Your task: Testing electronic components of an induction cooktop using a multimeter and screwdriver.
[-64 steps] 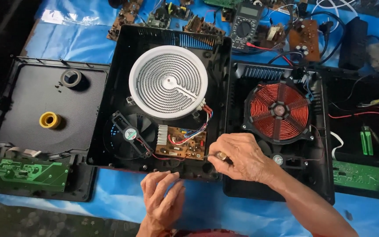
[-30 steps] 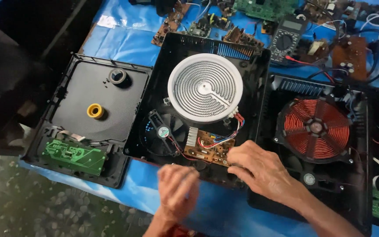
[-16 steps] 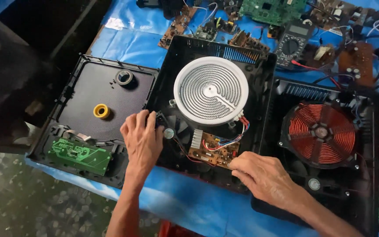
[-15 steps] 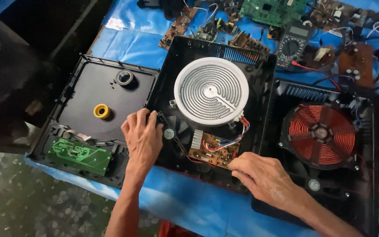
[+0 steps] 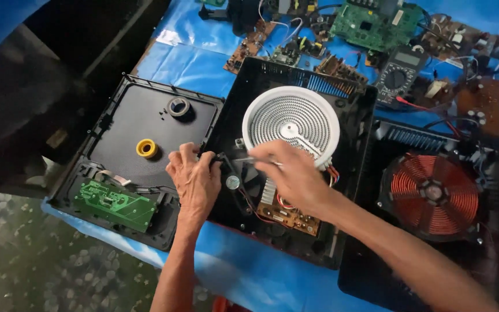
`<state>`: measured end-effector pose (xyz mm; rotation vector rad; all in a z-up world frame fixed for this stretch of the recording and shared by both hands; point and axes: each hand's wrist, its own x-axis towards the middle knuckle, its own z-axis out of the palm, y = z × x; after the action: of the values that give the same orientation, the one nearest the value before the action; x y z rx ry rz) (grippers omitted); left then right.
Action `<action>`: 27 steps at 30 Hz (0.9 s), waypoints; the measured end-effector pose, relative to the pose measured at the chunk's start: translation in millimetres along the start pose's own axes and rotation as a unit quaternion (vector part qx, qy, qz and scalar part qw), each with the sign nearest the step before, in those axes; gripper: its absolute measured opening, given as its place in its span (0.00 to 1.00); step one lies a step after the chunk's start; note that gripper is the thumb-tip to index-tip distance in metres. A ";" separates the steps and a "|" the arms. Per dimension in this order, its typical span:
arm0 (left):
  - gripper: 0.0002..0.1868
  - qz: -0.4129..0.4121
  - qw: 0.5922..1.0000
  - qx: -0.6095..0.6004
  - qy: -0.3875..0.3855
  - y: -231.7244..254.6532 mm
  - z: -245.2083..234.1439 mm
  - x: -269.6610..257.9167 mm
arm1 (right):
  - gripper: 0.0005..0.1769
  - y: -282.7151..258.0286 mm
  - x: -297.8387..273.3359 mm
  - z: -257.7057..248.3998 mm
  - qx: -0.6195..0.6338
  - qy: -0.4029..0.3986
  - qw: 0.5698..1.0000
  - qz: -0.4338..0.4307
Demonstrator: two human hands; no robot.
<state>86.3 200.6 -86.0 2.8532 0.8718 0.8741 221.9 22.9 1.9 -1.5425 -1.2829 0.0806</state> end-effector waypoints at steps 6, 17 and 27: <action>0.12 -0.024 0.998 -0.028 -0.042 1.5 -10.1 2.4 | 0.10 21.4 16.8 36.7 0.003 0.000 1.000 0.020; 0.10 -0.035 0.998 -0.038 -0.046 3.8 -10.9 4.3 | 0.09 28.4 19.6 46.9 0.014 -0.017 0.998 0.055; 0.05 -0.005 1.000 -0.022 -0.002 3.6 -7.2 10.1 | 0.08 30.3 24.2 47.9 0.014 -0.029 0.999 0.039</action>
<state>91.2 201.9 -74.1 2.8093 0.8537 0.8766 222.2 77.0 -27.5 -1.5773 -1.2619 0.1946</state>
